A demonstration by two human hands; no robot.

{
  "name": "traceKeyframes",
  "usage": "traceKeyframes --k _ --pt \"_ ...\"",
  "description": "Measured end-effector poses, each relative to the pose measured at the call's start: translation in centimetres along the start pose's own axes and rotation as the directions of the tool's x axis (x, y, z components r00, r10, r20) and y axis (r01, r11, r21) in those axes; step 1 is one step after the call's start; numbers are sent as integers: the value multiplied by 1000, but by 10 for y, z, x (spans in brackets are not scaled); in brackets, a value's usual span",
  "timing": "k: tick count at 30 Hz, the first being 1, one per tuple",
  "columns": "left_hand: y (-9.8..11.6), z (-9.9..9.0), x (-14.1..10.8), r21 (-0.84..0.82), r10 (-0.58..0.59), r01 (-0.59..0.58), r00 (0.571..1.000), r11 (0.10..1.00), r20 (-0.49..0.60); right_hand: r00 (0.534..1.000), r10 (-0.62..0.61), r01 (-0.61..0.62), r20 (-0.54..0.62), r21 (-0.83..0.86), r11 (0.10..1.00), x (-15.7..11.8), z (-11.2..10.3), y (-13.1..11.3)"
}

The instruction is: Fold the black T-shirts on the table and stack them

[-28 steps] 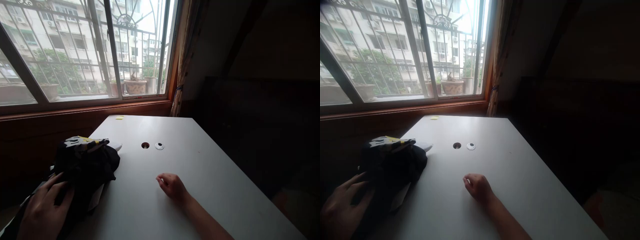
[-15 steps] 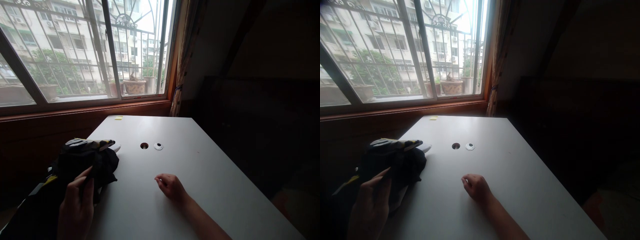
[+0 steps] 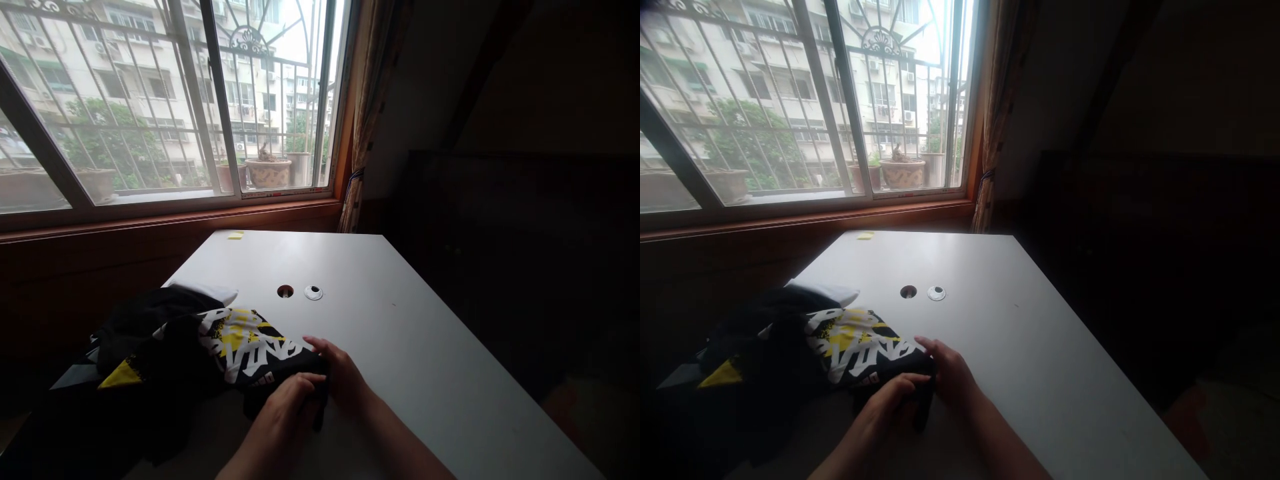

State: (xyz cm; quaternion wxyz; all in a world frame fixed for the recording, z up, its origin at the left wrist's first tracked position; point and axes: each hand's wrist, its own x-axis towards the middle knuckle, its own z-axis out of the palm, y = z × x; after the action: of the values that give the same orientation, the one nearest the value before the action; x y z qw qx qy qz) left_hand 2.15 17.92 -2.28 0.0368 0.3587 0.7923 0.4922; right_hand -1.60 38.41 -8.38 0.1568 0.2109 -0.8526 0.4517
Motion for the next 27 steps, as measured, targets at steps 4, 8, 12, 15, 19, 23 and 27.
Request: traceKeyframes --k 4,8,12,15,19,23,27 --pt "-1 4 -4 7 102 -102 994 995 42 998 37 -41 59 63 997 4 -8 -11" --pt "-8 1 -15 70 153 -157 987 985 59 989 124 -108 -79 188 976 4 -21 -7" --pt "-25 -10 -35 231 166 -156 986 960 -24 910 260 -154 -323 319 935 -3 -45 13" --pt "-42 -26 -53 359 183 -138 978 923 -95 718 444 -164 -536 490 856 -7 -68 33" --pt "-60 -49 -72 530 204 -78 962 845 -183 301 608 -62 -735 621 782 -15 -112 56" --pt "-64 -68 -80 665 238 17 927 747 -291 -51 511 -107 -858 514 851 -39 -163 73" --pt "-67 -78 -80 706 192 126 916 697 -353 -301 451 -194 -841 516 834 -73 -198 81"
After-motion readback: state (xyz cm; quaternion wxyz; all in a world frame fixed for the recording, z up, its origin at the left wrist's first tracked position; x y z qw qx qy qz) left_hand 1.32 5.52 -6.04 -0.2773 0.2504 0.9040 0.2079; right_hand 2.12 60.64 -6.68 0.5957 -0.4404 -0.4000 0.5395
